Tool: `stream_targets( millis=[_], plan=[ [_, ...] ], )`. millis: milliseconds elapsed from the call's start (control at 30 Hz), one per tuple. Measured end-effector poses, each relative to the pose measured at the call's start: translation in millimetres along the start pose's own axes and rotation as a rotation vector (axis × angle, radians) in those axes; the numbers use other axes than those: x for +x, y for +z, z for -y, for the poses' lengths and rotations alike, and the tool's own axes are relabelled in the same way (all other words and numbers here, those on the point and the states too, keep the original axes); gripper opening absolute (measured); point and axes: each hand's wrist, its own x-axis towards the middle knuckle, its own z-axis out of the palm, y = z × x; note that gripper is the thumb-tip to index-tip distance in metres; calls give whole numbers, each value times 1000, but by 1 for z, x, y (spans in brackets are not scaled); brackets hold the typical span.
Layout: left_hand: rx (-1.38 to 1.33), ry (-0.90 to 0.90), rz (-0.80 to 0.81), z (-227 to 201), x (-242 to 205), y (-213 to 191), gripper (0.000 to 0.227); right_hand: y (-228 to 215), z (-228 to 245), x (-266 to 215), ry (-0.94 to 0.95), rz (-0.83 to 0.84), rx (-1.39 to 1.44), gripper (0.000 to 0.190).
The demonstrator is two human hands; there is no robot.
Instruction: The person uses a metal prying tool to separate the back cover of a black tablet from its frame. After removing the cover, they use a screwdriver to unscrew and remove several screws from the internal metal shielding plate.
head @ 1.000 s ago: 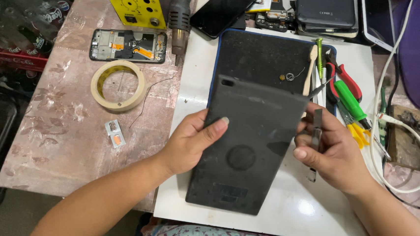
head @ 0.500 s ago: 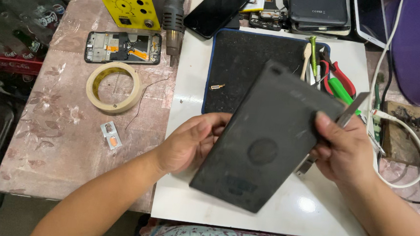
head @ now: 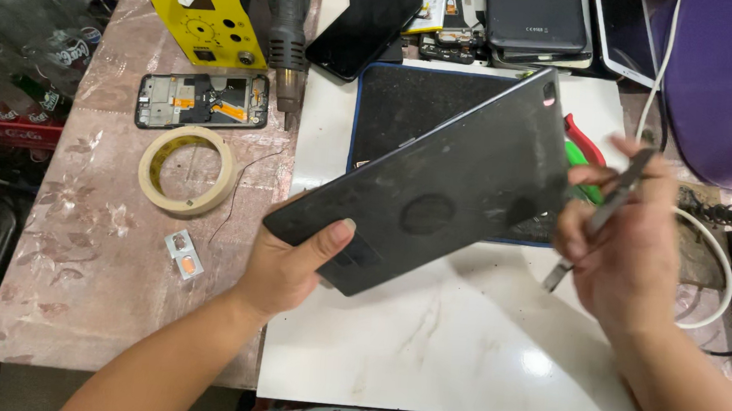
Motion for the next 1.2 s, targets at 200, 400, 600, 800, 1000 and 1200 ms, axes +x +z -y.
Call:
stream_targets(
  millis=[200,400,600,800,1000,1200],
  plan=[
    [397,80,39,-27,4,0,38,-31,7,-8,-462,82,-443,37],
    [516,-1,118,-31,2,5,37,-36,15,-8,-917,106,-1069,6],
    [616,42,164,-33,4,8,36,-32,27,-1,-1158,274,-1195,20],
    [641,26,158,-32,6,6,37,-15,34,-4,-1281,362,-1396,23],
    [620,79,196,-30,6,7,35,2,38,-5,-1340,384,-1443,16],
    [628,92,205,-29,6,5,35,5,39,-6,-1372,376,-1486,18]
  ],
)
